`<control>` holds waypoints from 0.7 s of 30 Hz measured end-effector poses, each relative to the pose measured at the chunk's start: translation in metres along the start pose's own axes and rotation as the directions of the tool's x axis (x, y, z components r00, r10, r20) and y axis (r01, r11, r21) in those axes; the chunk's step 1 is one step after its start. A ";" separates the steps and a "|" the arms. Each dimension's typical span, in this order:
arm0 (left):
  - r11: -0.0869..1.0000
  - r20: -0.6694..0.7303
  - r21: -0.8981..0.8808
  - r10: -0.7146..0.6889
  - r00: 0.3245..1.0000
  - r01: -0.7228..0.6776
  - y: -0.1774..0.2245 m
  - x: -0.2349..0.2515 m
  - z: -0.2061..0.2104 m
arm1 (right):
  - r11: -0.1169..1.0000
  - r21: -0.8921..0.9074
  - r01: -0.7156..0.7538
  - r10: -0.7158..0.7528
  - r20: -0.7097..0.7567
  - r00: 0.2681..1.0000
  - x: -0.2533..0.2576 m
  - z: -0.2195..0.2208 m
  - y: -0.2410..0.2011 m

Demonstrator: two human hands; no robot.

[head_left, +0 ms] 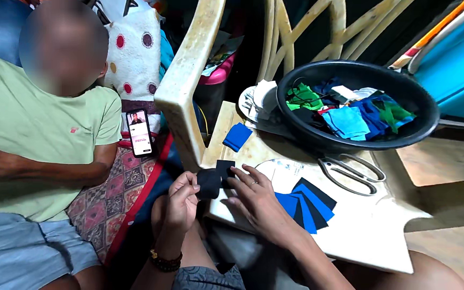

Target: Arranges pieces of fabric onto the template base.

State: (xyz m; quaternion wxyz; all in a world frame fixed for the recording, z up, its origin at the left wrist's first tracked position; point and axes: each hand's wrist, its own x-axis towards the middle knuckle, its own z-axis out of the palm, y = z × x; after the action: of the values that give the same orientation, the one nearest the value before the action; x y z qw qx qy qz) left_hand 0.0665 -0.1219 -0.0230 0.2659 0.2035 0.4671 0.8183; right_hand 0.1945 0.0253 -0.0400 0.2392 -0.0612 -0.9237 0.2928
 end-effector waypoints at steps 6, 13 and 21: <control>0.995 0.417 0.086 0.015 0.909 -0.056 -0.013 -0.017 0.011 | 0.427 0.864 -0.267 0.271 0.160 0.949 -0.017 -0.033 -0.015; 0.947 0.440 0.321 -0.161 0.883 0.013 -0.028 -0.062 0.043 | 0.501 0.837 -0.218 0.270 0.089 0.959 -0.083 -0.062 0.005; 0.828 0.329 0.521 0.027 0.944 -0.205 -0.059 -0.072 0.066 | 0.817 0.542 -0.197 0.253 -0.030 0.967 -0.087 -0.079 0.017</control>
State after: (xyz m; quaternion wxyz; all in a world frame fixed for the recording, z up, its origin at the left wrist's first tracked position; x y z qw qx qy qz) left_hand 0.1757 -0.0986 -0.0486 0.2150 0.4244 0.6211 0.6228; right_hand 0.3082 0.0577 -0.0288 0.2565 -0.1156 -0.7784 0.5611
